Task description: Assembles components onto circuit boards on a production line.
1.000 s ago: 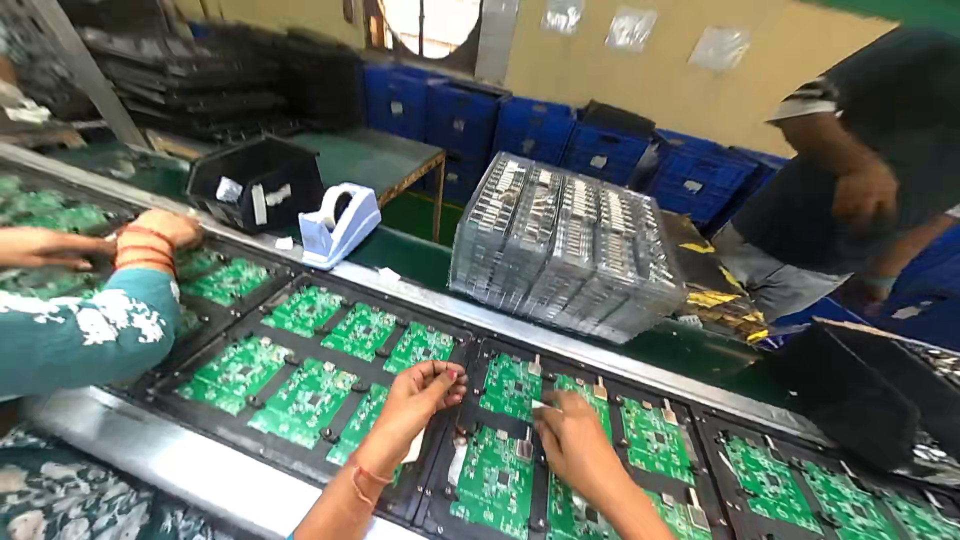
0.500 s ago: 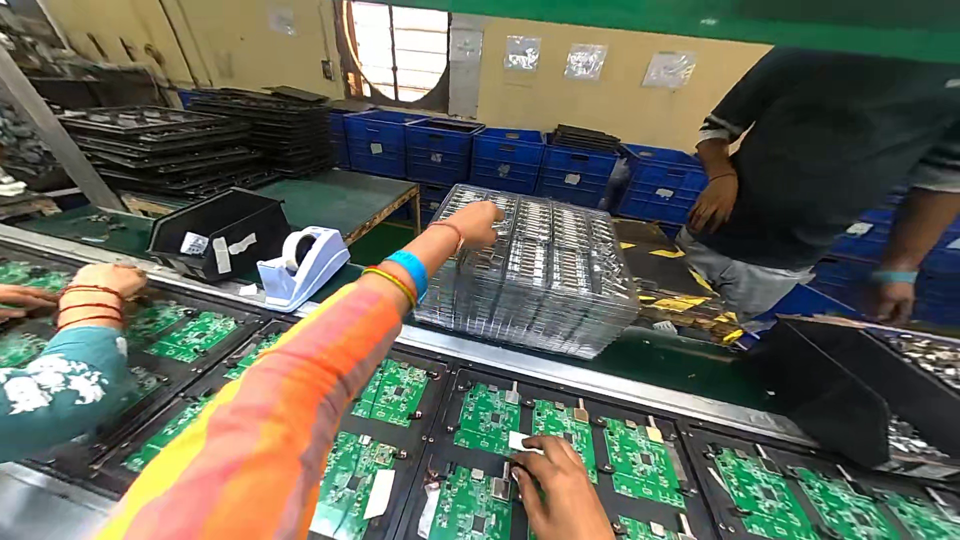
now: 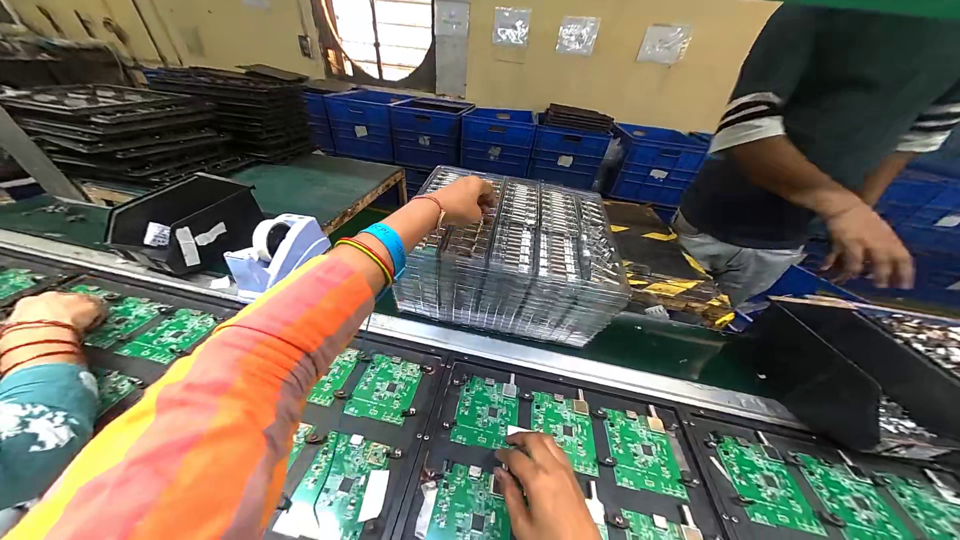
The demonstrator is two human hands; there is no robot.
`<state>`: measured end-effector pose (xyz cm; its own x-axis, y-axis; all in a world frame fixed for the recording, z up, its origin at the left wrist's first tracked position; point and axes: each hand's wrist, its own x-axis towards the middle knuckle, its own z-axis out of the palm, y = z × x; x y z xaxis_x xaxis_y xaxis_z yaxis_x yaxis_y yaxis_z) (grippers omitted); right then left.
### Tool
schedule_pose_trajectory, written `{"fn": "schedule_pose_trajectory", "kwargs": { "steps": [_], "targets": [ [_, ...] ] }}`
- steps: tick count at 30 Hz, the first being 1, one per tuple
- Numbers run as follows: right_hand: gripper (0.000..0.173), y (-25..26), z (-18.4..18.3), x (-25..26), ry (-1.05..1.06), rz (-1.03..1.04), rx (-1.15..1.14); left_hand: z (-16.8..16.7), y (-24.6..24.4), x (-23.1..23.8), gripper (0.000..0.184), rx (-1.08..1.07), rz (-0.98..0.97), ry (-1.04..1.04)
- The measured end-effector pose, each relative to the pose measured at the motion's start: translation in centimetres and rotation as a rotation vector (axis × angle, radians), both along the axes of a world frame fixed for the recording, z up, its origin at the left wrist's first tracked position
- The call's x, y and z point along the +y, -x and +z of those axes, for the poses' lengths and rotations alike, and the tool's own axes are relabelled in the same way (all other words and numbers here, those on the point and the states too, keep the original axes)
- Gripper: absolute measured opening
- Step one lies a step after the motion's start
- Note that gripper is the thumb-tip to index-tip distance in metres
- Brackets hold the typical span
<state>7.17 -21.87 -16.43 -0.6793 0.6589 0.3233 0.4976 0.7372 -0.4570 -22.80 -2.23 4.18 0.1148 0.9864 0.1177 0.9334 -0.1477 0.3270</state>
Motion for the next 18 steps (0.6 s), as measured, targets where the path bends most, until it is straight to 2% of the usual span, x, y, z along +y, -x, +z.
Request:
{"fn": "schedule_pose_trajectory", "kwargs": {
  "steps": [3,7,9,11,14,18],
  "targets": [
    [0.019,0.1,-0.3,0.2,-0.024,0.002,0.01,0.1,0.5,-0.6,0.03,0.032,0.017,-0.034],
    [0.021,0.2,-0.9,0.3,-0.017,0.012,0.011,-2.3,-0.9,-1.5,0.055,0.119,0.036,0.013],
    [0.02,0.1,-0.9,0.3,-0.012,0.019,0.004,-4.0,-2.4,-2.2,0.068,0.177,0.073,-0.037],
    [0.02,0.2,-1.1,0.3,-0.028,0.023,0.009,-5.2,-3.0,-2.5,0.073,0.16,0.137,-0.098],
    [0.021,0.3,-1.4,0.3,-0.017,0.035,-0.002,-5.5,-2.3,-2.0,0.069,0.088,0.187,-0.132],
    [0.022,0.3,-1.0,0.3,0.016,0.04,-0.036,-4.8,-3.8,-2.8,0.049,0.143,0.259,-0.103]
  ]
}}
